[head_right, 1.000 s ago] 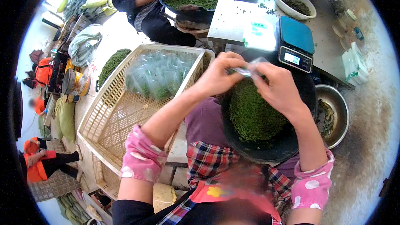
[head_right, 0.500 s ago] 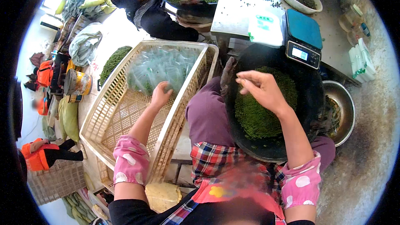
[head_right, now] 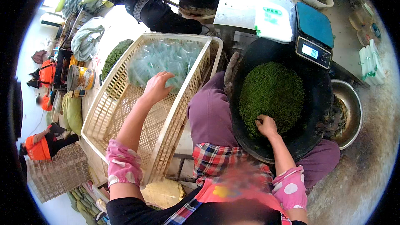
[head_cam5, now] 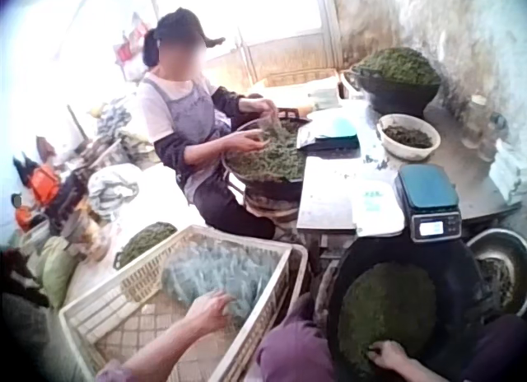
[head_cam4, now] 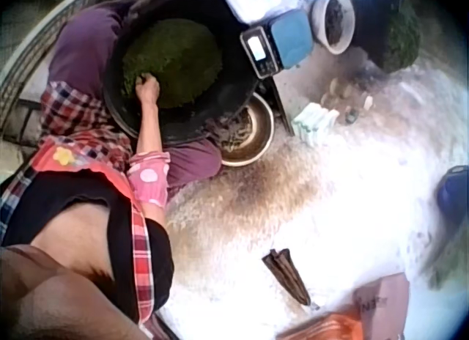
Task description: The person scoops green tea leaves from a basin on their lap into small plastic bags, weighs each bag on a digital scale, and places the filled bags into a basket. The process is repeated continuously.
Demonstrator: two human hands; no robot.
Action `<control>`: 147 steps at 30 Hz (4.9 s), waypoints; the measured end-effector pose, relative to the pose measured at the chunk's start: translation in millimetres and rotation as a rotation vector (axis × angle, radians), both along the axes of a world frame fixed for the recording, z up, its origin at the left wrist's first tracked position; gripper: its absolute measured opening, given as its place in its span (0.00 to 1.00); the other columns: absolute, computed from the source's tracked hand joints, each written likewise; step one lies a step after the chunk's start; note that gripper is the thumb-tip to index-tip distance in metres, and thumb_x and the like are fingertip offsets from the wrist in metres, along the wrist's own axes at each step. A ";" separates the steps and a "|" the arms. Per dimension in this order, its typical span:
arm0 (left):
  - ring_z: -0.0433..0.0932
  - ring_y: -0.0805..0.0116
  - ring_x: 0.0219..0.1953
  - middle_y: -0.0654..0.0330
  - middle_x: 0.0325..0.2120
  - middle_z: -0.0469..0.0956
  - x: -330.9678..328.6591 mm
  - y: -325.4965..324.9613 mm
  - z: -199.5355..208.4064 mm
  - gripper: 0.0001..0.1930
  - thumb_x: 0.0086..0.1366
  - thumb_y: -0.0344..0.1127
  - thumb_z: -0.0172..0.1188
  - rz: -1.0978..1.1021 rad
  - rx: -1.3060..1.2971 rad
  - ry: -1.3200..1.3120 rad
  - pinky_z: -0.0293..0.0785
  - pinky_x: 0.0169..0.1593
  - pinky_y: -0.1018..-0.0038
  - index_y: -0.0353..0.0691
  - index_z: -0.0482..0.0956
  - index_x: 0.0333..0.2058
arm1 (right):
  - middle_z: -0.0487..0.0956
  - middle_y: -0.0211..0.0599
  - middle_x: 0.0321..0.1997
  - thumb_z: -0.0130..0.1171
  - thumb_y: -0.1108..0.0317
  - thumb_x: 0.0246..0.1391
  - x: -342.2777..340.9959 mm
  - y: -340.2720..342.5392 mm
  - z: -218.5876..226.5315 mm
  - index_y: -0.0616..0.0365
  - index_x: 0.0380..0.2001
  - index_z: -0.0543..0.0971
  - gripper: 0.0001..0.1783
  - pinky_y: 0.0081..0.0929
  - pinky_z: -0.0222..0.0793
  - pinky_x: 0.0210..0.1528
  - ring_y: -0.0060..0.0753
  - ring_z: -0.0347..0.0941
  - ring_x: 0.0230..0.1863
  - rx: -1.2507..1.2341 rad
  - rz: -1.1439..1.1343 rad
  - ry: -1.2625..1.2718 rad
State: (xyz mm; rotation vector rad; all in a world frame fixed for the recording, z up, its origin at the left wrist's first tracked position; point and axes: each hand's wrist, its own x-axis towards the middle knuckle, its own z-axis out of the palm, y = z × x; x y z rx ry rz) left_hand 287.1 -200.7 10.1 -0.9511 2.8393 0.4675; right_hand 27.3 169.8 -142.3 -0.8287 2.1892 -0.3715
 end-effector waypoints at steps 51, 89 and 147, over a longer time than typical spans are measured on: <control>0.79 0.50 0.34 0.51 0.29 0.80 -310.7 57.4 28.0 0.07 0.53 0.21 0.54 -0.164 -0.252 0.738 0.75 0.38 0.58 0.37 0.76 0.31 | 0.79 0.48 0.45 0.61 0.64 0.53 -8.9 22.2 -2.9 0.58 0.47 0.79 0.18 0.45 0.71 0.51 0.54 0.76 0.48 -0.059 0.021 0.028; 0.80 0.62 0.32 0.54 0.36 0.80 -284.9 176.6 8.8 0.19 0.56 0.16 0.51 -0.245 0.449 0.641 0.73 0.33 0.74 0.37 0.82 0.44 | 0.78 0.39 0.45 0.71 0.65 0.45 -34.2 -21.4 -17.1 0.61 0.50 0.72 0.29 0.34 0.71 0.49 0.35 0.75 0.49 -0.699 -0.561 -0.407; 0.78 0.51 0.50 0.44 0.53 0.76 -297.8 198.6 -28.4 0.25 0.52 0.19 0.51 -0.300 0.581 0.529 0.74 0.51 0.67 0.27 0.74 0.52 | 0.74 0.49 0.58 0.64 0.54 0.48 8.3 -17.3 -1.4 0.49 0.55 0.75 0.29 0.46 0.71 0.54 0.52 0.74 0.54 -0.002 0.009 0.007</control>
